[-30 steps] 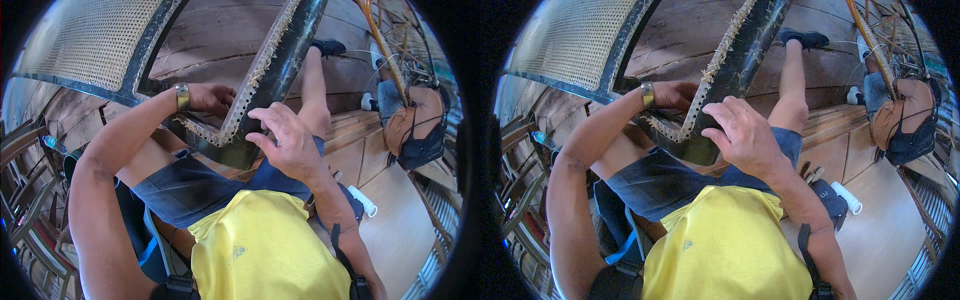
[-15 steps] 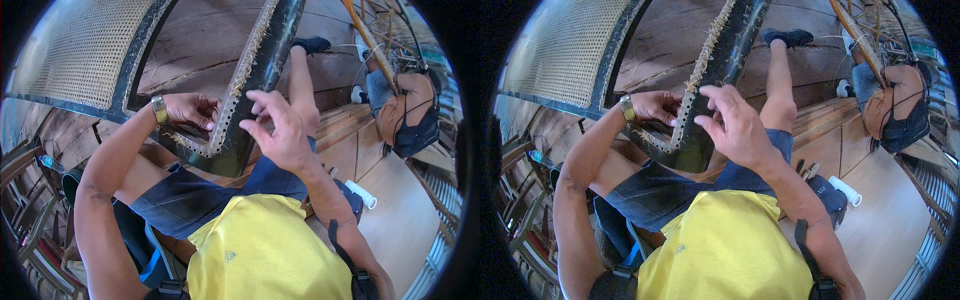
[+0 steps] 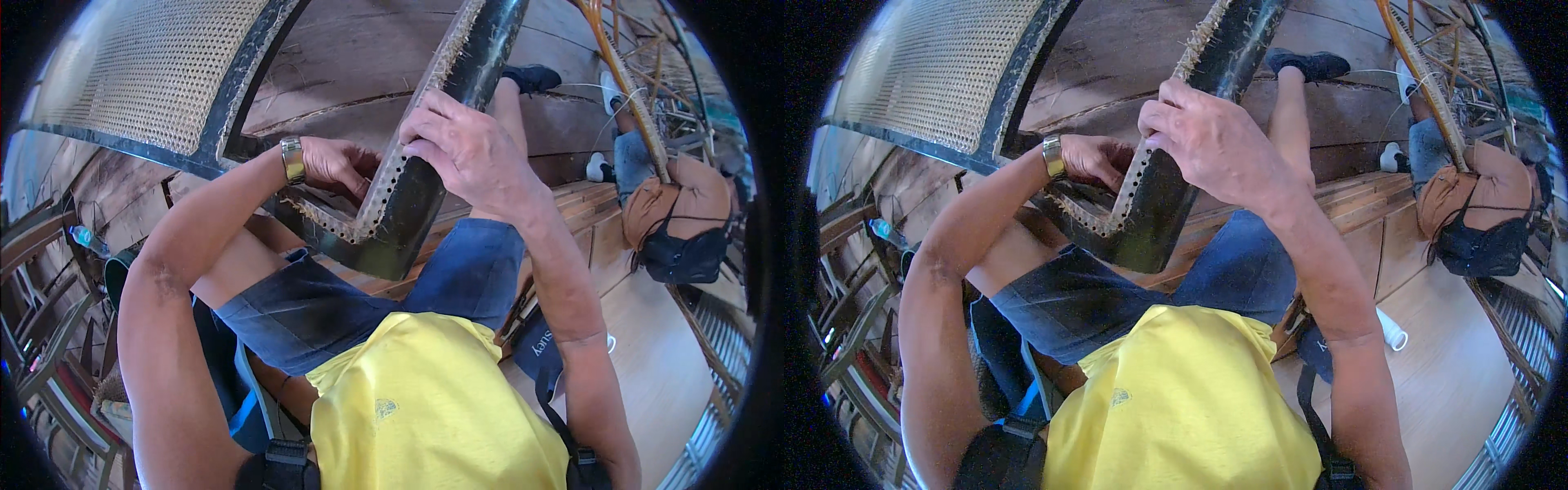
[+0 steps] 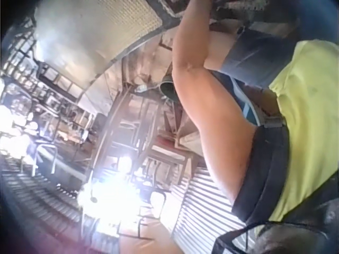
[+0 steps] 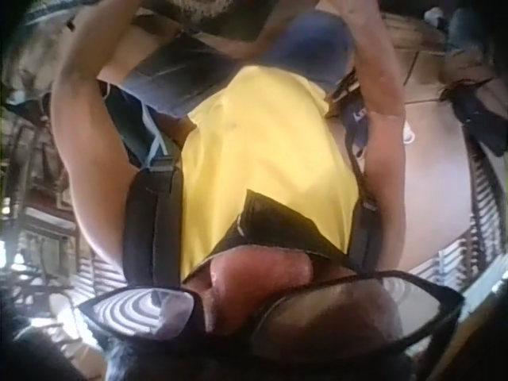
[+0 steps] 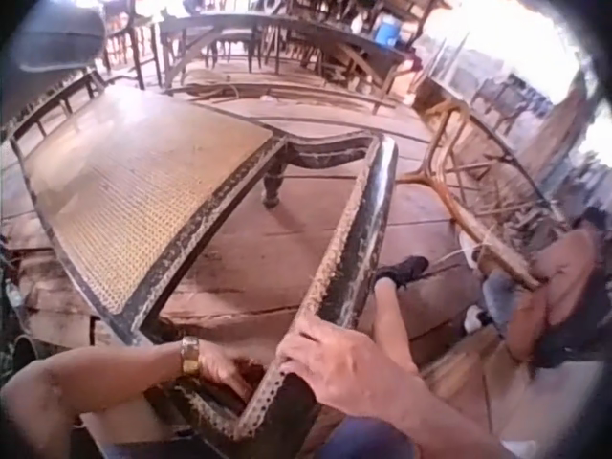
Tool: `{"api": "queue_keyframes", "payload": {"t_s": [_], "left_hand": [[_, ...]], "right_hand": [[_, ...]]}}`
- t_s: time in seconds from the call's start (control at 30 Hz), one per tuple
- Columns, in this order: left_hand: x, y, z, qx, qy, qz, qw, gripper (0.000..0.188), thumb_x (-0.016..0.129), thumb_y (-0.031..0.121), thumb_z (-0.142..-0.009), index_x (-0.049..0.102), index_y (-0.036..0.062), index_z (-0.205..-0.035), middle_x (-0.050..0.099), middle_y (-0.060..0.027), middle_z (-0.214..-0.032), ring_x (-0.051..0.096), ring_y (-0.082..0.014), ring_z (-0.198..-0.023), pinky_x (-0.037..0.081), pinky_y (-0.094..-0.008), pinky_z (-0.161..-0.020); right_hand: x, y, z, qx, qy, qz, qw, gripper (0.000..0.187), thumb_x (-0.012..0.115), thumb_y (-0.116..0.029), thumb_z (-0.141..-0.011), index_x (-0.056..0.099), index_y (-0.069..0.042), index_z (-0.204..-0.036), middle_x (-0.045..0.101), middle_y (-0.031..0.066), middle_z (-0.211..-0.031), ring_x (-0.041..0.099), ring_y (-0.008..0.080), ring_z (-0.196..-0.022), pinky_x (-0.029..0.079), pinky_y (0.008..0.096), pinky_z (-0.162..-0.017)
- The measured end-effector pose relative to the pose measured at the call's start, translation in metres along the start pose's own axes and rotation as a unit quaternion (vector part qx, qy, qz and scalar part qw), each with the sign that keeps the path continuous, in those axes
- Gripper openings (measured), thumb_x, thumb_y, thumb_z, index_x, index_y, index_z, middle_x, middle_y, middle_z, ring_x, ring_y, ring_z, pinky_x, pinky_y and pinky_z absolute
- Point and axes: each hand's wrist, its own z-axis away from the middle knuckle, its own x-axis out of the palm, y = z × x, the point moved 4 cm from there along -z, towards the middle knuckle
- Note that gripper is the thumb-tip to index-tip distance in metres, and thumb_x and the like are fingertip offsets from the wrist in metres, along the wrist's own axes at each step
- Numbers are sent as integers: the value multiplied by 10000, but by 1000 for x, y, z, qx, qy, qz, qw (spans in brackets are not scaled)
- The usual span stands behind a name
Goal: Repairing the seat/frame of a wooden chair using pliers and manual manipulation.
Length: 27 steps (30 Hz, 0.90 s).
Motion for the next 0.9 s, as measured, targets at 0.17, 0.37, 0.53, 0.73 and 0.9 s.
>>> {"api": "queue_keyframes", "payload": {"t_s": [0.17,0.37,0.53,0.73,0.9], "left_hand": [[11,1,4,18,23,36,999,588,702,0,-852,469,-21,-1391,635,-106,-1286,602,-199,-1140,460,-375,-1027],[15,17,8,44,58,-115,991,522,704,-1,-840,532,-19,-1333,661,-93,-1222,613,-184,-1081,479,-353,-989],[11,19,22,-40,37,-30,998,425,704,57,-893,573,6,-1294,708,-64,-1101,664,-145,-963,550,-322,-871],[9,10,19,-12,55,-12,998,342,677,-4,-890,591,14,-1220,695,-57,-1035,679,-152,-854,590,-312,-767],[4,14,18,-47,104,-149,982,421,724,11,-837,586,-10,-1234,687,-75,-1090,659,-157,-901,557,-320,-766]], "right_hand": [[2,1,3,12,4,-48,999,108,673,-30,-841,635,-30,-943,585,97,-930,628,290,-877,508,371,-793],[8,1,1,35,31,-5,999,118,677,-77,-854,614,-85,-953,567,66,-917,636,267,-872,532,383,-784],[9,-8,20,72,122,-63,988,306,697,-34,-838,656,-109,-1132,585,84,-933,625,243,-838,528,364,-774],[-1,-1,125,225,184,-73,954,384,694,-8,-864,627,-41,-1241,640,89,-989,633,173,-871,522,293,-794],[-10,10,274,421,230,-48,876,314,672,-28,-882,641,-28,-1194,651,93,-983,638,183,-855,524,295,-779]]}}
